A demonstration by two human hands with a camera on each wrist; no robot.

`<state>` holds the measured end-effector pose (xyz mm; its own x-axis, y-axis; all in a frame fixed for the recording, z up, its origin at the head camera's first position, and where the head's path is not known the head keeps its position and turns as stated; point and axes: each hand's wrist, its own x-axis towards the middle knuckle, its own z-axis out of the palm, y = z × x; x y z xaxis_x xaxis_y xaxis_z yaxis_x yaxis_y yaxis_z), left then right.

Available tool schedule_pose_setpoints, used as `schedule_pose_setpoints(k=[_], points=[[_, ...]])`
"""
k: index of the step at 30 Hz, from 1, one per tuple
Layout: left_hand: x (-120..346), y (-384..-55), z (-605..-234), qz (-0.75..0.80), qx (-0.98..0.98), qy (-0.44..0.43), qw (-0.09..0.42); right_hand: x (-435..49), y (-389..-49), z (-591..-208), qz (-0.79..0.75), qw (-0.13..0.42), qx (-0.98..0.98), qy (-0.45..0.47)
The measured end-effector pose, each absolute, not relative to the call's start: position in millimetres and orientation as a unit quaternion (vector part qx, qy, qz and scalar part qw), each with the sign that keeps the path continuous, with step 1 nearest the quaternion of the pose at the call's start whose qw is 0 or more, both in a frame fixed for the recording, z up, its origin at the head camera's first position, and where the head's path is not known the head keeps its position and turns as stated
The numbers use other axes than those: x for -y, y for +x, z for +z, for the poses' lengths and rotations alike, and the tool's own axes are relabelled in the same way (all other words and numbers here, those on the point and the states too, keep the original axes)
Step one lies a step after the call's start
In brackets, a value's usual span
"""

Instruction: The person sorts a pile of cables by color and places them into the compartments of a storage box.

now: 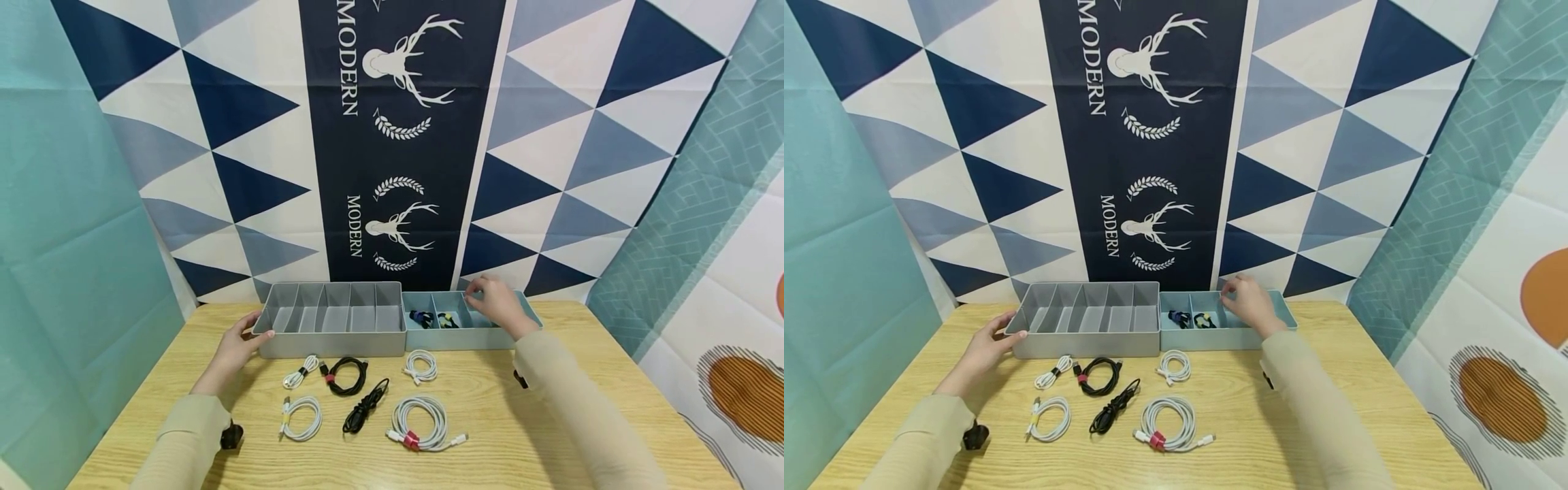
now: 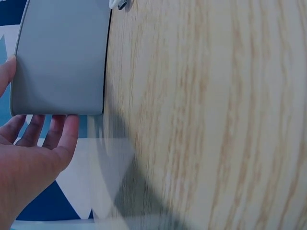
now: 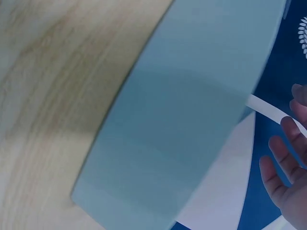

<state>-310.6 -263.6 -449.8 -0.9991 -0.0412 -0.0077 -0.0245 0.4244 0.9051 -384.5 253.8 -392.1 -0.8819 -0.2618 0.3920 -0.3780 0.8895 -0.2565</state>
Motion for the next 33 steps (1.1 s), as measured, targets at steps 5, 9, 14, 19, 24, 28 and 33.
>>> schedule_pose_setpoints(k=[5,9,14,19,24,28,33], points=[[264,-311,-449,-0.537,0.843,0.024,0.006,-256,-381,-382,0.173,0.176,0.954,0.17],[263,-310,-450,-0.532,0.847,0.023,0.006,-256,-377,-373,0.182,0.173,0.952,0.174],[264,-311,-450,-0.536,0.844,0.019,0.006,-257,-370,-363,0.187,0.17,0.952,0.172],[264,-313,-451,-0.547,0.837,0.016,0.01,-256,-363,-356,0.196,0.174,0.947,0.184],[266,-311,-452,-0.543,0.84,0.008,0.0,-253,-354,-350,0.212,0.175,0.943,0.19],[267,-311,-452,-0.536,0.844,0.004,-0.009,-248,-345,-345,0.228,0.169,0.941,0.182],[267,-314,-451,-0.532,0.847,0.003,-0.017,-243,-333,-340,0.24,0.168,0.939,0.18]])
